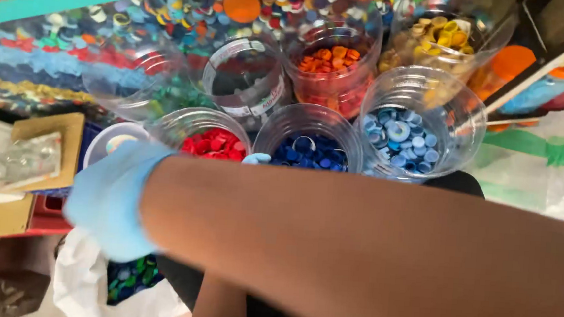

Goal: Sorting plastic bottle caps by color from a bag into separate containers

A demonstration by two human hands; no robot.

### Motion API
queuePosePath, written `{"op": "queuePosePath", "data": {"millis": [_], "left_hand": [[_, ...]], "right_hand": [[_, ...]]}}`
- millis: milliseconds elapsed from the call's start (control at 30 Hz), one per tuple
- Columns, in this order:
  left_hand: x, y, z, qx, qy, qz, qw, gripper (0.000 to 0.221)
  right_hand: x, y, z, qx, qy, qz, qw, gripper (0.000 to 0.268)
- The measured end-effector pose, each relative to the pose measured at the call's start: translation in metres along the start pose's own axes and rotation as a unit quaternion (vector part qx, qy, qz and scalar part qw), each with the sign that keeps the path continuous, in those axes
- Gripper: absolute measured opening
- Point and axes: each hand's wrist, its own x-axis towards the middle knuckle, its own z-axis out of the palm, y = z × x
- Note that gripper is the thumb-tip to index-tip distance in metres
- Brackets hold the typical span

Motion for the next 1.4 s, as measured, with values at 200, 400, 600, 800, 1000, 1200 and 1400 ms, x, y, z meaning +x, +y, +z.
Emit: {"op": "queuePosePath", "data": {"millis": [200, 400, 600, 800, 1000, 1200, 1400], "left_hand": [[0.04, 0.024, 0.031, -0.113, -0.027, 0.011, 0.993, 0.035], [0.068, 0.058, 0.048, -0.132, -0.075, -0.061, 0.987, 0.045], [0.061, 0.095, 0.075, 0.122, -0.138, -0.102, 0.978, 0.057], [0.078, 0.047, 0.072, 0.305, -0.157, -0.069, 0.937, 0.072], [0.083, 0.03, 0.082, 0.384, -0.091, -0.077, 0.915, 0.06], [0.067, 0.049, 0.103, 0.477, -0.048, -0.093, 0.873, 0.053], [0.063, 0.048, 0.104, 0.473, -0.028, -0.053, 0.879, 0.05]], "right_hand": [[-0.092, 0.025, -0.027, -0.076, 0.018, -0.014, 0.997, 0.014], [-0.198, 0.045, 0.036, 0.114, -0.063, 0.161, 0.978, 0.067], [-0.248, 0.044, 0.094, 0.191, 0.047, 0.279, 0.94, 0.081], [-0.283, 0.062, 0.155, 0.115, 0.129, 0.25, 0.953, 0.058], [-0.294, 0.074, 0.186, 0.044, 0.151, 0.291, 0.944, 0.065], [-0.288, 0.07, 0.183, 0.044, 0.132, 0.335, 0.932, 0.058], [-0.268, 0.058, 0.145, 0.116, 0.081, 0.37, 0.918, 0.041]]}}
